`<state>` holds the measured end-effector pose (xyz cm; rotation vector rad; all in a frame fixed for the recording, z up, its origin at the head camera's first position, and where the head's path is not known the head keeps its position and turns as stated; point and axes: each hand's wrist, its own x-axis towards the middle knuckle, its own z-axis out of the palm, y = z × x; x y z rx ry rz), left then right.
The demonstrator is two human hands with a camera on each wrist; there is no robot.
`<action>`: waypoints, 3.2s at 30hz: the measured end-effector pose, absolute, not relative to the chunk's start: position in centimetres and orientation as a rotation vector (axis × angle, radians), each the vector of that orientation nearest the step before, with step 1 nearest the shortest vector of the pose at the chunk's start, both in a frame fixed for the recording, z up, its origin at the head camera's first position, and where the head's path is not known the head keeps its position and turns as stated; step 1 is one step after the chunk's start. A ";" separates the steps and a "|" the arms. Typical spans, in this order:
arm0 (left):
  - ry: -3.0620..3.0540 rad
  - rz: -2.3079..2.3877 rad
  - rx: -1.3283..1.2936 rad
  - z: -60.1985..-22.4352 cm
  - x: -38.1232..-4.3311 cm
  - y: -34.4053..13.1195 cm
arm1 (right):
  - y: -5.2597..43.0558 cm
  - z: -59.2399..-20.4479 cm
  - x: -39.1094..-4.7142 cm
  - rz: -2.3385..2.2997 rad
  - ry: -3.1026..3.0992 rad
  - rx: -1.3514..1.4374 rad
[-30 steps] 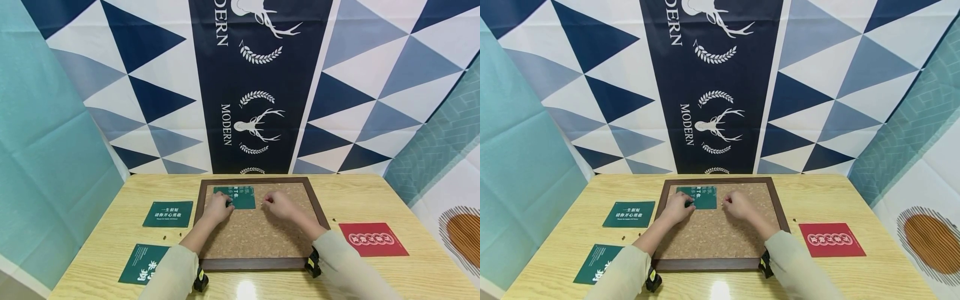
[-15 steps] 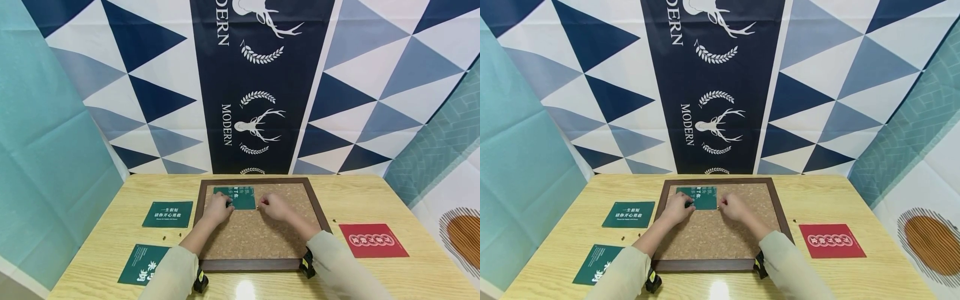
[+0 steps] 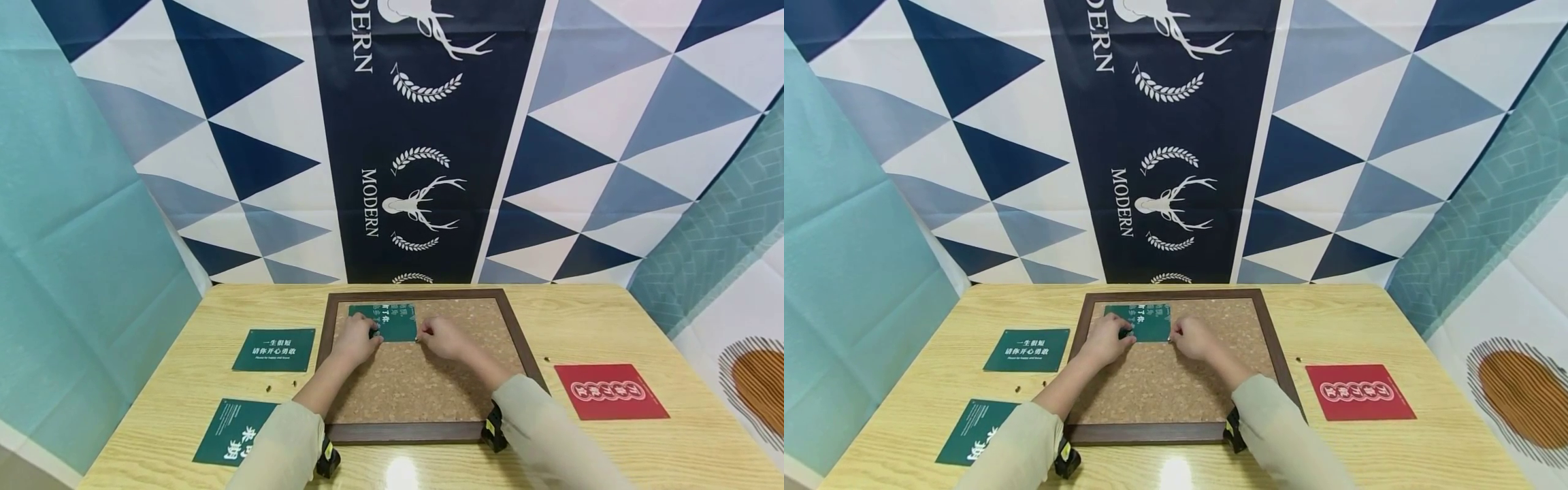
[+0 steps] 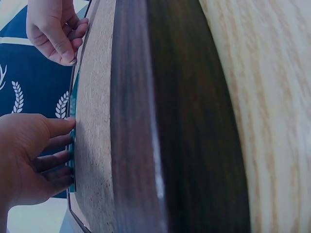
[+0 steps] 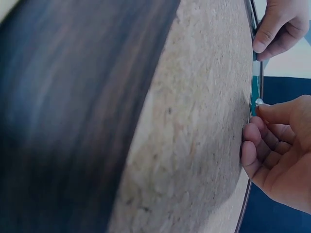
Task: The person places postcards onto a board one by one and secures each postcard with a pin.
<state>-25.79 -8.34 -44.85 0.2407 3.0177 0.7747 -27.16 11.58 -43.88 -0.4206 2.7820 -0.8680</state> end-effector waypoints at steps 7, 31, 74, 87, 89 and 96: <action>3.018 0.774 0.249 -44.9 -25.8 -8.3 | 11.2 -44.2 -27.2 -0.824 2.809 -0.419; 3.023 0.750 0.253 -44.7 -25.8 -8.3 | 11.0 -44.2 -27.7 -0.867 2.735 -0.313; 3.036 0.754 0.230 -45.0 -25.9 -8.2 | 11.2 -45.1 -27.9 -1.049 2.686 -0.178; 3.024 0.756 0.219 -44.9 -25.8 -8.1 | 10.8 -44.6 -27.4 -0.984 2.741 -0.136; 3.023 0.755 0.218 -44.9 -25.7 -8.0 | 10.7 -44.7 -27.4 -0.963 2.756 -0.123; 3.026 0.757 0.231 -45.0 -25.8 -8.2 | 10.6 -44.8 -27.2 -0.970 2.822 -0.199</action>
